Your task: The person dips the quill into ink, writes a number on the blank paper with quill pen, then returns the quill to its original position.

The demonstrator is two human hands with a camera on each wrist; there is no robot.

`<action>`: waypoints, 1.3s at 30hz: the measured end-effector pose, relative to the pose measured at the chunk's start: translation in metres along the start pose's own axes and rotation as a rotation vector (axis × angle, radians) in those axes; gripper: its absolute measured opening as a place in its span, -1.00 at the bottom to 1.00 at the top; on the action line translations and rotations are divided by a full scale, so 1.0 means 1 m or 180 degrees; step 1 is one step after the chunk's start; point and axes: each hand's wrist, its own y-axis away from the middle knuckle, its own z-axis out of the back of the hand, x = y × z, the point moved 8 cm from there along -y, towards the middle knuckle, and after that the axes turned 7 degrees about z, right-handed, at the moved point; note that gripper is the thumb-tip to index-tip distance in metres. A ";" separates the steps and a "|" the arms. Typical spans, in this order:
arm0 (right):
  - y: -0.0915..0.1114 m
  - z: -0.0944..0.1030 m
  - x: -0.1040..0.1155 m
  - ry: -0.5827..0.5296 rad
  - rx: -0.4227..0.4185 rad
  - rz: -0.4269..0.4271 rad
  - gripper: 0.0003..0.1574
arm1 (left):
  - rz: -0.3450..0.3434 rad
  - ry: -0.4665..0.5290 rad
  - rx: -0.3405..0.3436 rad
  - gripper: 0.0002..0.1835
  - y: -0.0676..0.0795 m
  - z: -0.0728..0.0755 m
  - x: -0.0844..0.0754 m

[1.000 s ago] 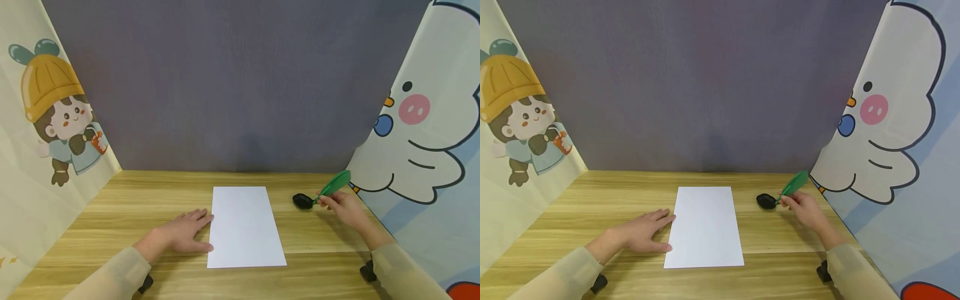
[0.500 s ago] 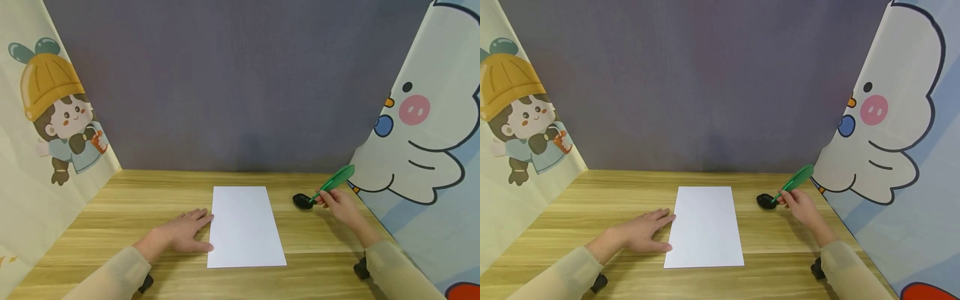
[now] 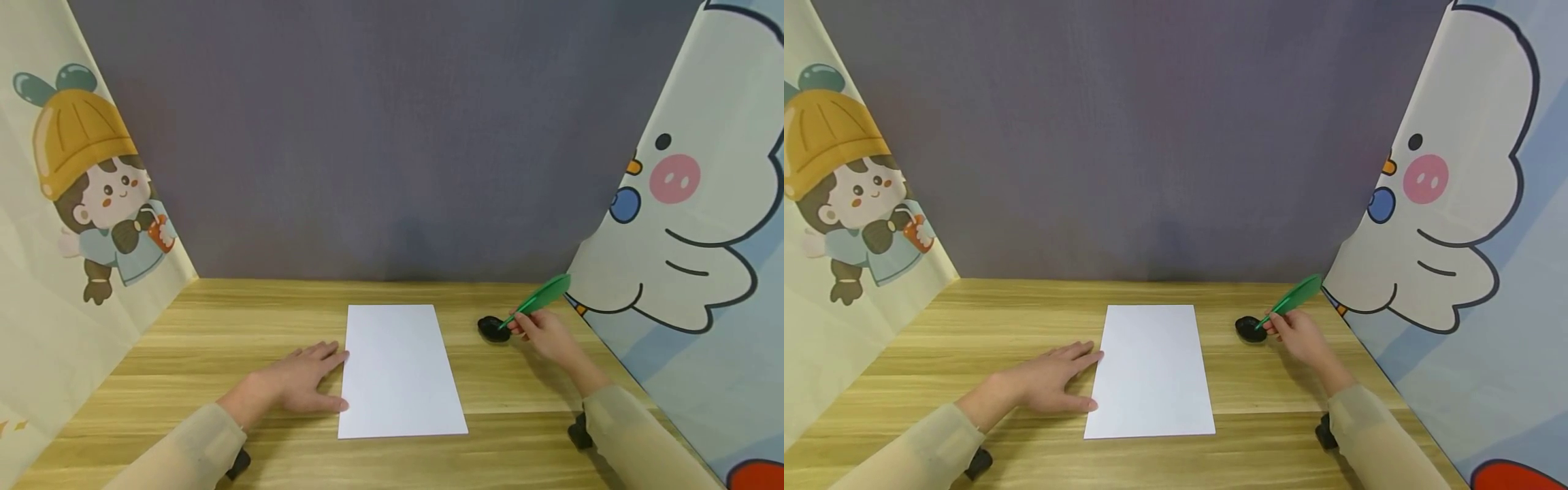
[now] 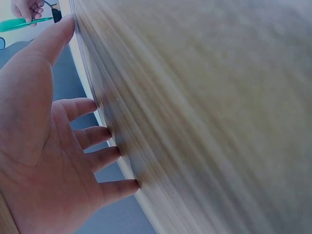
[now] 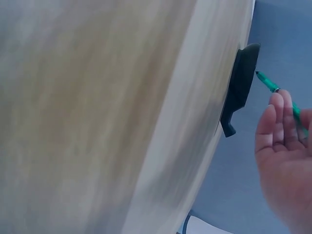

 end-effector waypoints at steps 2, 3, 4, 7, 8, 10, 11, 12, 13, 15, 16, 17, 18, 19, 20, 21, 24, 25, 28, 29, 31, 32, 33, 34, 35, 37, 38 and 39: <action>-0.001 -0.002 -0.002 -0.0001 0.0030 -0.0049 -0.53 | 0.0003 0.0006 0.0004 0.12 0.000 -0.001 0.000; -0.001 -0.003 -0.003 -0.0003 0.0044 -0.0055 -0.54 | 0.0004 0.0007 0.0007 0.12 0.000 -0.001 0.000; -0.002 -0.004 -0.004 0.0004 0.0053 -0.0067 -0.54 | 0.0007 0.0007 0.0011 0.12 0.000 -0.001 0.000; -0.002 -0.006 -0.006 0.0023 0.0067 -0.0106 -0.53 | 0.0016 0.0005 0.0017 0.12 0.000 -0.002 0.000; -0.002 -0.006 -0.007 0.0036 0.0069 -0.0103 -0.54 | 0.0016 0.0002 0.0017 0.12 0.001 -0.003 0.000; -0.002 -0.006 -0.008 0.0062 0.0066 -0.0116 -0.53 | 0.0020 0.0001 0.0014 0.12 0.000 -0.003 0.000; -0.002 -0.006 -0.008 0.0065 0.0071 -0.0116 -0.53 | 0.0021 0.0005 0.0012 0.12 0.000 -0.003 0.000; -0.002 -0.006 -0.008 0.0071 0.0073 -0.0118 -0.53 | 0.0021 0.0005 0.0010 0.12 0.000 -0.003 0.000; -0.002 -0.006 -0.008 0.0066 0.0078 -0.0121 -0.52 | 0.0021 0.0008 0.0012 0.12 0.000 -0.003 0.000; -0.002 -0.005 -0.008 0.0044 0.0074 -0.0120 -0.52 | 0.0023 0.0011 0.0013 0.12 0.000 -0.003 0.000; -0.001 -0.004 -0.007 0.0026 0.0066 -0.0114 -0.51 | 0.0024 0.0012 0.0013 0.11 0.000 -0.003 0.001; -0.001 -0.003 -0.006 0.0019 0.0058 -0.0102 -0.50 | 0.0023 0.0012 0.0015 0.11 -0.001 -0.003 0.001; -0.001 -0.002 -0.005 -0.0001 0.0041 -0.0098 -0.50 | 0.0022 0.0010 0.0014 0.11 -0.001 -0.003 0.001; -0.001 -0.001 -0.004 -0.0024 0.0033 -0.0085 -0.50 | 0.0021 0.0008 0.0014 0.11 -0.001 -0.003 0.001; -0.001 0.000 -0.003 -0.0044 0.0016 -0.0070 -0.50 | 0.0022 0.0006 0.0011 0.12 -0.001 -0.003 0.001; -0.002 0.000 -0.001 -0.0068 0.0003 -0.0053 -0.50 | 0.0022 0.0002 0.0009 0.12 -0.001 -0.003 0.001; -0.003 0.000 0.003 -0.0200 -0.0041 -0.0047 -0.50 | 0.0022 -0.0003 0.0007 0.12 0.000 -0.002 0.001; -0.003 -0.001 0.004 -0.0247 -0.0050 -0.0055 -0.49 | 0.0023 -0.0006 0.0007 0.12 0.000 -0.002 0.001; -0.005 -0.004 0.010 -0.0395 -0.0088 -0.0085 -0.47 | 0.0024 -0.0012 0.0009 0.12 0.000 -0.001 0.000; -0.006 -0.006 0.013 -0.0429 -0.0086 -0.0082 -0.46 | 0.0025 -0.0016 0.0008 0.12 0.000 -0.001 0.000; -0.008 -0.010 0.019 -0.0485 -0.0092 -0.0054 -0.45 | 0.0025 -0.0020 0.0009 0.11 0.000 -0.001 0.000; -0.010 -0.011 0.022 -0.0507 -0.0101 -0.0035 -0.45 | 0.0025 -0.0018 0.0010 0.11 0.000 -0.001 0.000; -0.012 -0.013 0.026 -0.0523 -0.0107 -0.0007 -0.46 | 0.0028 -0.0018 0.0015 0.11 0.000 -0.001 0.000; -0.014 -0.015 0.030 -0.0555 -0.0117 0.0023 -0.46 | 0.0029 -0.0017 0.0016 0.11 0.000 -0.001 0.000; -0.016 -0.016 0.034 -0.0589 -0.0126 0.0054 -0.47 | 0.0031 -0.0017 0.0017 0.11 0.000 -0.001 0.000; -0.021 -0.020 0.041 -0.0656 -0.0166 0.0111 -0.48 | 0.0035 -0.0013 0.0020 0.11 0.000 -0.001 0.000; -0.024 -0.022 0.045 -0.0699 -0.0181 0.0130 -0.48 | 0.0039 -0.0012 0.0021 0.11 0.000 -0.001 0.000; -0.027 -0.024 0.049 -0.0747 -0.0193 0.0151 -0.49 | 0.0040 -0.0011 0.0019 0.11 0.000 -0.001 -0.001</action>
